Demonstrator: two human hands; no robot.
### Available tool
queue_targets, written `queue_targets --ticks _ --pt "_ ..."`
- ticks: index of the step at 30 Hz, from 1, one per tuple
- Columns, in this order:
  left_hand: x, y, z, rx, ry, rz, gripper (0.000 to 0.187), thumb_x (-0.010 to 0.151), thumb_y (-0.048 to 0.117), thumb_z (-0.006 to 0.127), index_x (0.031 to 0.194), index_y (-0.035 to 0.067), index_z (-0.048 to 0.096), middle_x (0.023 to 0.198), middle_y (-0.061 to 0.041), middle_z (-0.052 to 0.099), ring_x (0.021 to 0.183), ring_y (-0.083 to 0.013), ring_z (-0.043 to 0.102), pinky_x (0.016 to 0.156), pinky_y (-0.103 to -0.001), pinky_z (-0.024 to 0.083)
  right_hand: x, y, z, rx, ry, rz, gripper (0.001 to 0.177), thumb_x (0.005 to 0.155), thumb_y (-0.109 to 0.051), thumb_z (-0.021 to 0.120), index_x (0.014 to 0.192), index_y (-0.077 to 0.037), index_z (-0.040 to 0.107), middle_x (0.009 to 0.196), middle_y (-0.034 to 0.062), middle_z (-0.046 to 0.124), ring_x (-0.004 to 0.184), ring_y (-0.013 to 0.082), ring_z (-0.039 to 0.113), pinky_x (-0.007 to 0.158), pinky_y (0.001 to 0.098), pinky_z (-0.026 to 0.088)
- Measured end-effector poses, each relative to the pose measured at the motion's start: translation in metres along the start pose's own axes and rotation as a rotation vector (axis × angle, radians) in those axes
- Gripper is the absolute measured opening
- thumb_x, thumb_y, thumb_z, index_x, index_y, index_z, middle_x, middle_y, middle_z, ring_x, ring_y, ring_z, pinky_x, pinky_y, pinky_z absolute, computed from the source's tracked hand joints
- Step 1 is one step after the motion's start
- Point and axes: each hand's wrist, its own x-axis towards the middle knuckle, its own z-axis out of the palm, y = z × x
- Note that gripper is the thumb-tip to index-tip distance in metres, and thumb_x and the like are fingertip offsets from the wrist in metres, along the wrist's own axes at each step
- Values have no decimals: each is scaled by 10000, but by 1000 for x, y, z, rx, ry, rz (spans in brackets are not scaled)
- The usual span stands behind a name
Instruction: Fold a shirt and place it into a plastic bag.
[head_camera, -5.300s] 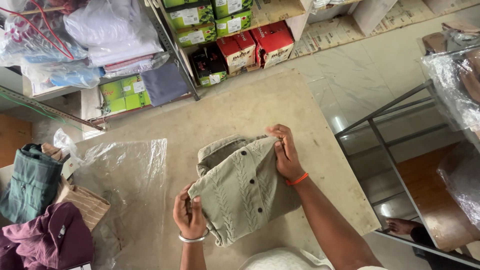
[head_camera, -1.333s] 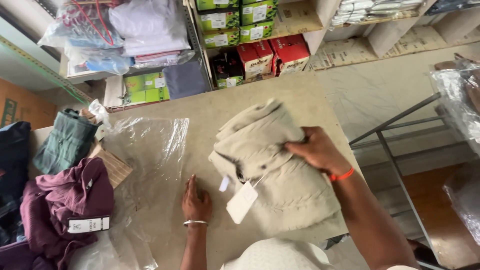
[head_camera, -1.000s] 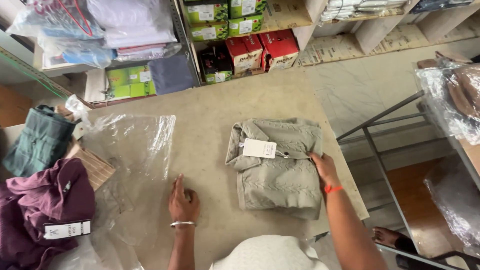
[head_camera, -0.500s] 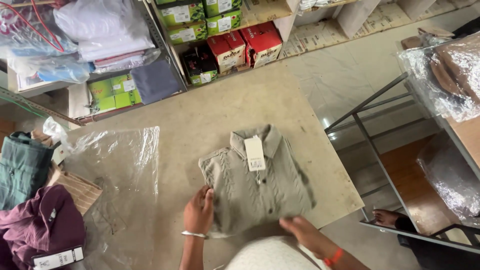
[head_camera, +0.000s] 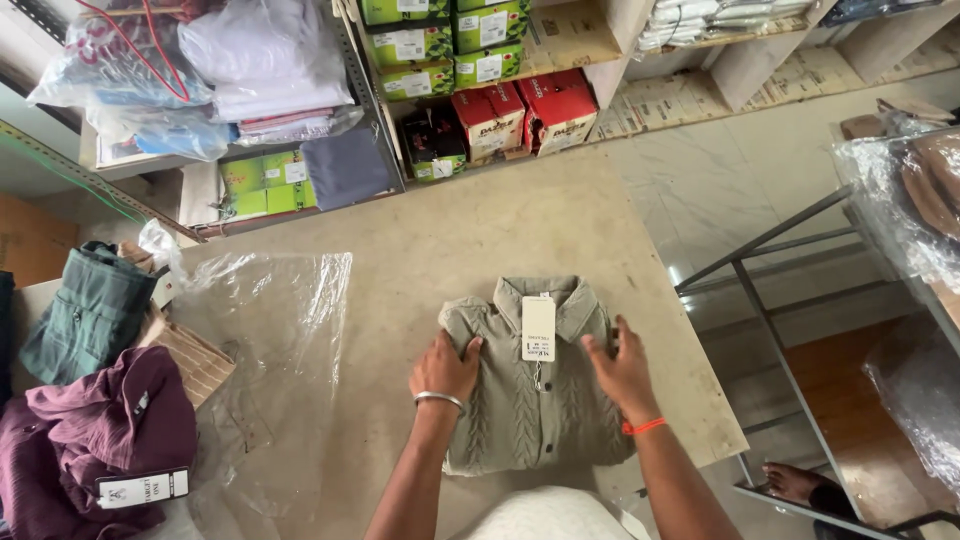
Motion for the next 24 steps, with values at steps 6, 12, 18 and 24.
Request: queue_targets --ticks 6,12,18,24 --pt "26 -28 -1 -131 -54 184 455 988 496 555 989 51 650 934 -234 717 941 -475 663 817 -571 513 -9 -46 -7 159 16 -112 519 856 -222 746 1323 -37 616 1188 155 693 1089 329 685 918 411 529" --pt "36 -47 1 -22 -161 87 478 1016 523 477 991 89 677 954 -227 701 945 -463 654 807 -568 506 -19 -43 1 -61 325 -421 212 886 -60 744 1093 -30 716 1103 136 671 1026 334 635 882 407 520" --pt "1 -15 -42 11 -20 85 488 954 557 545 852 104 698 856 -155 721 866 -412 683 750 -529 529 -25 -78 -14 -133 416 -511 133 892 -39 745 1024 -26 736 1128 114 673 1034 319 620 891 424 519" --pt "-20 -5 -89 -62 40 142 503 918 545 603 789 63 670 818 -136 724 797 -402 680 708 -513 524 -20 -77 -14 -9 385 -534 129 951 -24 705 1079 -33 717 1192 95 679 1105 288 647 929 378 547"
